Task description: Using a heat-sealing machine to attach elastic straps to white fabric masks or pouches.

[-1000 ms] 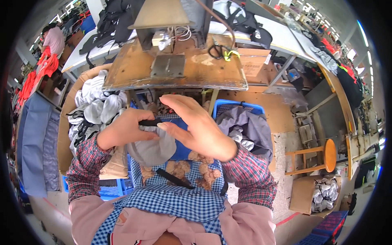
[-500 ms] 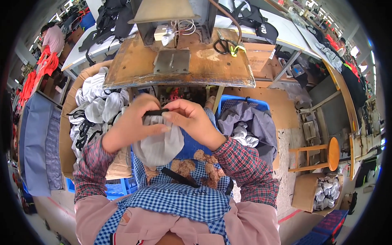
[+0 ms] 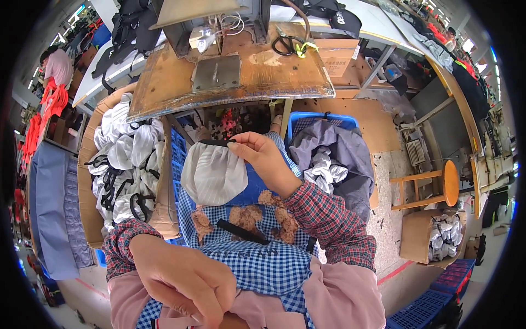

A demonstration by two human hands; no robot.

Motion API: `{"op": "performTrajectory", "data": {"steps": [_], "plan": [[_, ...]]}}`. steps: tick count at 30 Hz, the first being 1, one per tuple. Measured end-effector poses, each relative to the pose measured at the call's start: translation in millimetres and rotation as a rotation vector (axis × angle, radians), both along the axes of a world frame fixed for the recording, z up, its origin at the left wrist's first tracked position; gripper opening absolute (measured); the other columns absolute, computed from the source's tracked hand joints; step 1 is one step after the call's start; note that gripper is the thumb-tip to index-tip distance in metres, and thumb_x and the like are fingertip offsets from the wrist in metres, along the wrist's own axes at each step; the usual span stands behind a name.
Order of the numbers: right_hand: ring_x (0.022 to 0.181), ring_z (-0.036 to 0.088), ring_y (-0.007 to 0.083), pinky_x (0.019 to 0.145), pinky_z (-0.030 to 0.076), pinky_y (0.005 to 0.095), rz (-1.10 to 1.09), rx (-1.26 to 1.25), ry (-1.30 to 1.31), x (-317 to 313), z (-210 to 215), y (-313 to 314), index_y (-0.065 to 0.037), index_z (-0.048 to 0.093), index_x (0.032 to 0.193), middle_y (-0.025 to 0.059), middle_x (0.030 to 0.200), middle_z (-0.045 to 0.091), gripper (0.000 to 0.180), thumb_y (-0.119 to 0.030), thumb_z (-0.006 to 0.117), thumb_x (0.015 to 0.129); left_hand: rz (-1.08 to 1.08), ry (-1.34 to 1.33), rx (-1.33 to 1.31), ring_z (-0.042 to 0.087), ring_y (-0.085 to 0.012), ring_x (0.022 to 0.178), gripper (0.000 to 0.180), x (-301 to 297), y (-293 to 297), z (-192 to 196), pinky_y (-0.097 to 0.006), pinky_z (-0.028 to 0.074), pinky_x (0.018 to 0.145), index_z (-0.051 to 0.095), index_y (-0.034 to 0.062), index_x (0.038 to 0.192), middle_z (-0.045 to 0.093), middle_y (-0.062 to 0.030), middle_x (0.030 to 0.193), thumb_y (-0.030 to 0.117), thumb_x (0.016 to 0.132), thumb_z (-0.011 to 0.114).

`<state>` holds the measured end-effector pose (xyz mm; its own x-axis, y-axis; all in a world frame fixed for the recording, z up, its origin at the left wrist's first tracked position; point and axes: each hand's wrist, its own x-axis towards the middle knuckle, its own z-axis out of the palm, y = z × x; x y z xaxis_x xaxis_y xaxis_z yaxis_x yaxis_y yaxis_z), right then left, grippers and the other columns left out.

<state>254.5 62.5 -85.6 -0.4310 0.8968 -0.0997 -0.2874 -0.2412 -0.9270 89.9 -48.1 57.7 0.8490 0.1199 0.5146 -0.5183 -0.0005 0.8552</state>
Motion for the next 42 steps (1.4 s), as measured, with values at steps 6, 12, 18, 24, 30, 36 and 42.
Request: {"op": "performTrajectory", "data": {"steps": [6, 12, 18, 24, 30, 36, 42], "plan": [[0.080, 0.054, 0.0015, 0.073, 0.043, 0.0178, -0.022, -0.050, 0.000, 2, -10, -4, -0.004, 0.064, 0.112, -0.0065, 0.093, 0.064, 0.020, -0.014, 0.065, 0.095, 0.181, -0.330, -0.356, 0.056, -0.0254, 0.091, 0.015, 20, -37, -31, -0.033, 0.045, 0.078, 0.062, 0.0001, 0.109, 0.060, -0.0091, 0.099, -0.001, 0.095, 0.056], [0.082, 0.054, 0.0020, 0.074, 0.044, 0.0190, 0.020, -0.005, -0.022, 4, -8, -4, -0.005, 0.064, 0.110, -0.0055, 0.095, 0.064, 0.018, -0.014, 0.065, 0.094, 0.575, 0.329, 0.465, 0.059, -0.0282, 0.101, 0.022, -24, 14, 4, -0.041, 0.046, 0.083, 0.067, 0.0072, 0.105, 0.062, -0.0096, 0.108, 0.010, 0.084, 0.070], [0.091, 0.057, 0.0050, 0.082, 0.046, 0.0212, 0.048, 0.044, 0.030, 0, 2, -8, -0.004, 0.064, 0.110, -0.0026, 0.101, 0.065, 0.019, -0.012, 0.066, 0.093, 1.414, 0.717, 0.874, 0.056, -0.0351, 0.102, 0.048, -37, 68, -67, -0.044, 0.045, 0.084, 0.058, 0.0040, 0.109, 0.059, -0.0152, 0.108, 0.031, 0.075, 0.079], [0.091, 0.057, 0.0053, 0.084, 0.046, 0.0224, 0.100, 0.022, 0.107, -1, 3, -7, -0.003, 0.064, 0.109, -0.0020, 0.100, 0.064, 0.017, -0.012, 0.065, 0.094, 1.205, 0.931, 0.366, 0.062, -0.0282, 0.078, 0.040, -42, 80, -74, -0.037, 0.047, 0.069, 0.063, 0.0018, 0.096, 0.064, -0.0129, 0.084, 0.031, 0.076, 0.080], [0.090, 0.058, 0.0040, 0.080, 0.048, 0.0214, 0.240, 0.151, -0.041, -1, 19, -6, -0.002, 0.063, 0.109, -0.0030, 0.096, 0.064, 0.018, -0.013, 0.064, 0.096, 0.915, 0.958, 0.151, 0.050, -0.0075, 0.069, 0.032, -56, 92, -74, -0.027, 0.042, 0.062, 0.063, 0.0000, 0.083, 0.056, -0.0022, 0.068, 0.027, 0.077, 0.079], [0.085, 0.058, 0.0025, 0.074, 0.048, 0.0197, 0.245, 0.204, -0.014, -6, 11, -3, -0.004, 0.064, 0.106, -0.0039, 0.093, 0.064, 0.013, -0.012, 0.065, 0.095, 0.926, 0.872, 0.118, 0.053, -0.0150, 0.062, 0.042, -60, 93, -80, -0.031, 0.042, 0.058, 0.063, -0.0001, 0.082, 0.057, -0.0101, 0.066, 0.038, 0.076, 0.078], [0.080, 0.055, 0.0017, 0.069, 0.045, 0.0188, 0.158, 0.170, 0.050, -8, 0, -4, -0.004, 0.063, 0.101, -0.0060, 0.088, 0.061, 0.010, -0.012, 0.065, 0.096, 1.099, 0.899, 0.435, 0.051, -0.0128, 0.062, 0.029, -49, 87, -81, -0.031, 0.041, 0.060, 0.061, -0.0017, 0.086, 0.051, -0.0128, 0.068, 0.023, 0.075, 0.072]]}}
